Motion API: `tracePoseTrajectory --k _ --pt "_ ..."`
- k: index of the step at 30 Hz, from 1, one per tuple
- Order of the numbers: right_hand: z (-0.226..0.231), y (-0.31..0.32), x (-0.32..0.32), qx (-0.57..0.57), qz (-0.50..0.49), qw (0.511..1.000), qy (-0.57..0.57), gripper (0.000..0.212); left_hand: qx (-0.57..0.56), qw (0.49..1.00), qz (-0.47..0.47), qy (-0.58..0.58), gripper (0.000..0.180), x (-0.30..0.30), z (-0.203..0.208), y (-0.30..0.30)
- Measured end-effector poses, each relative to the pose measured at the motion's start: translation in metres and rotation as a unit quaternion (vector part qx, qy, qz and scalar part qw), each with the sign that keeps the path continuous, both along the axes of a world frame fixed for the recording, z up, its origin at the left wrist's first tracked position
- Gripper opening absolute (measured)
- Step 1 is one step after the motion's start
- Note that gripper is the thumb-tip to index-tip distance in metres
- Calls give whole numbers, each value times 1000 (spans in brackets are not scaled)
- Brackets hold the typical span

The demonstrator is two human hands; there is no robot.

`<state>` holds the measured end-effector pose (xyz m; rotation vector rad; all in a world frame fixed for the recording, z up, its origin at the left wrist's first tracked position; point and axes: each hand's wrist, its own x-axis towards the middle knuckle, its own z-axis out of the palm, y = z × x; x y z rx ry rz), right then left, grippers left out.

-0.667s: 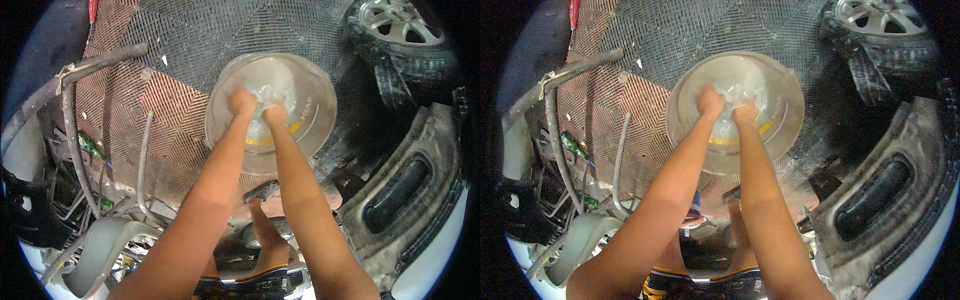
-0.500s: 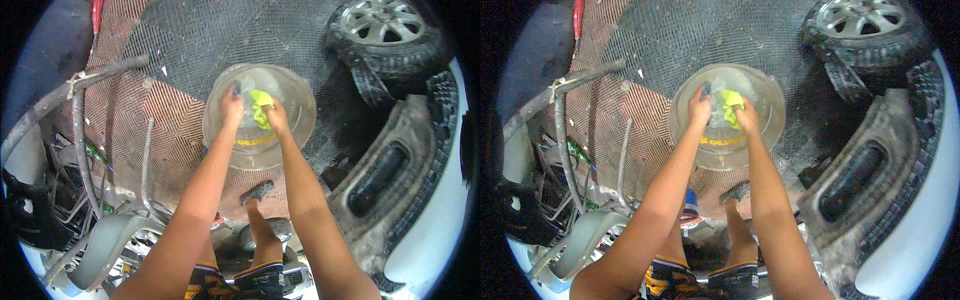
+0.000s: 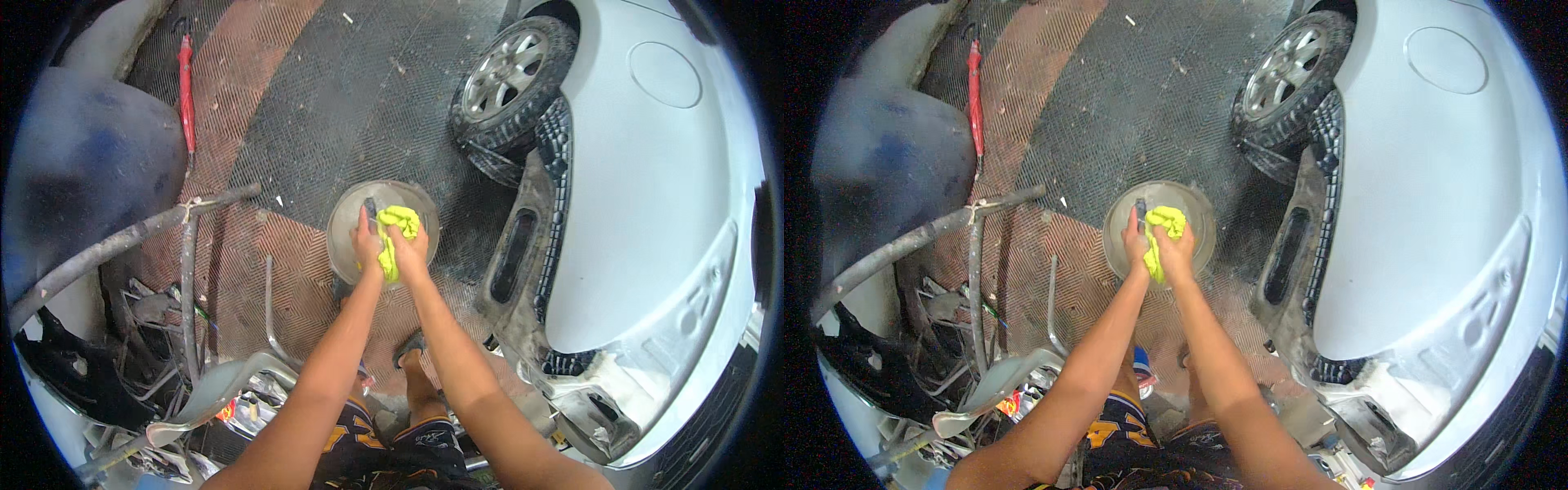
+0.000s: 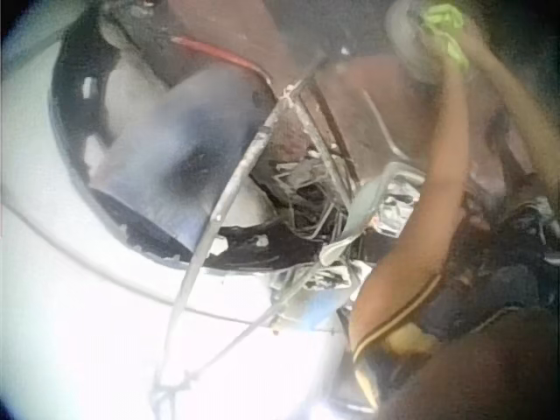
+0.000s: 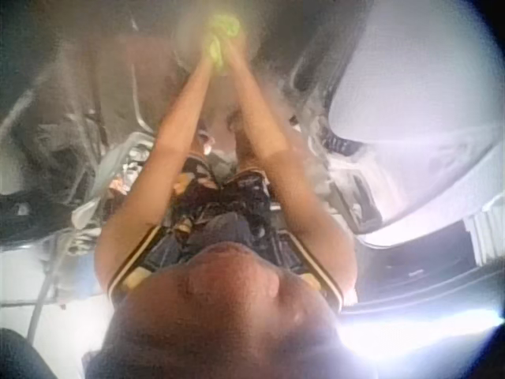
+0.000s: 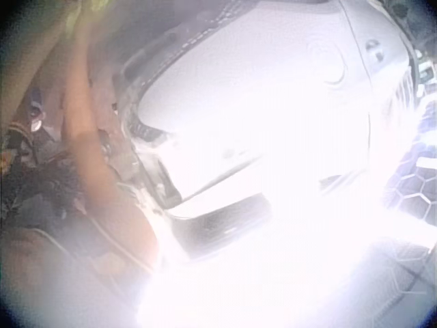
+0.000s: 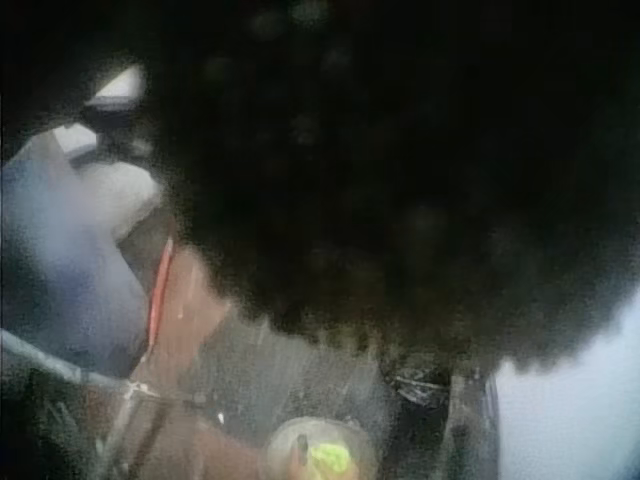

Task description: The person sands a white car hood with a sanding block and wipes it with a cloth. They repeatedly dip the cloth in water and continue sanding different areas of the hood.

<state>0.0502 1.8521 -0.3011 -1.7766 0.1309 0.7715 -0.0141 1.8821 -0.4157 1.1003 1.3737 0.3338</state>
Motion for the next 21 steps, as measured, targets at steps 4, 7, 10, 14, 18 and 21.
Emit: tracePoseTrajectory --k 4,7,10,14,18,21 --pt "37 20 11 -27 -65 980 -184 26 12 995 100 -20 59 0 73 32" --pt "79 34 20 7 -139 980 -141 28 -94 986 132 -51 52 7 103 34" --pt "110 40 16 34 -112 978 -172 29 -127 989 54 -53 52 24 117 27" --pt "133 37 -9 74 -41 988 -128 54 -96 987 50 -115 51 34 119 25" --pt "185 33 -19 -92 143 943 -287 99 -62 983 57 -163 50 23 133 30" --pt "205 34 -21 -126 168 944 -255 109 -22 975 80 -208 49 24 136 38"
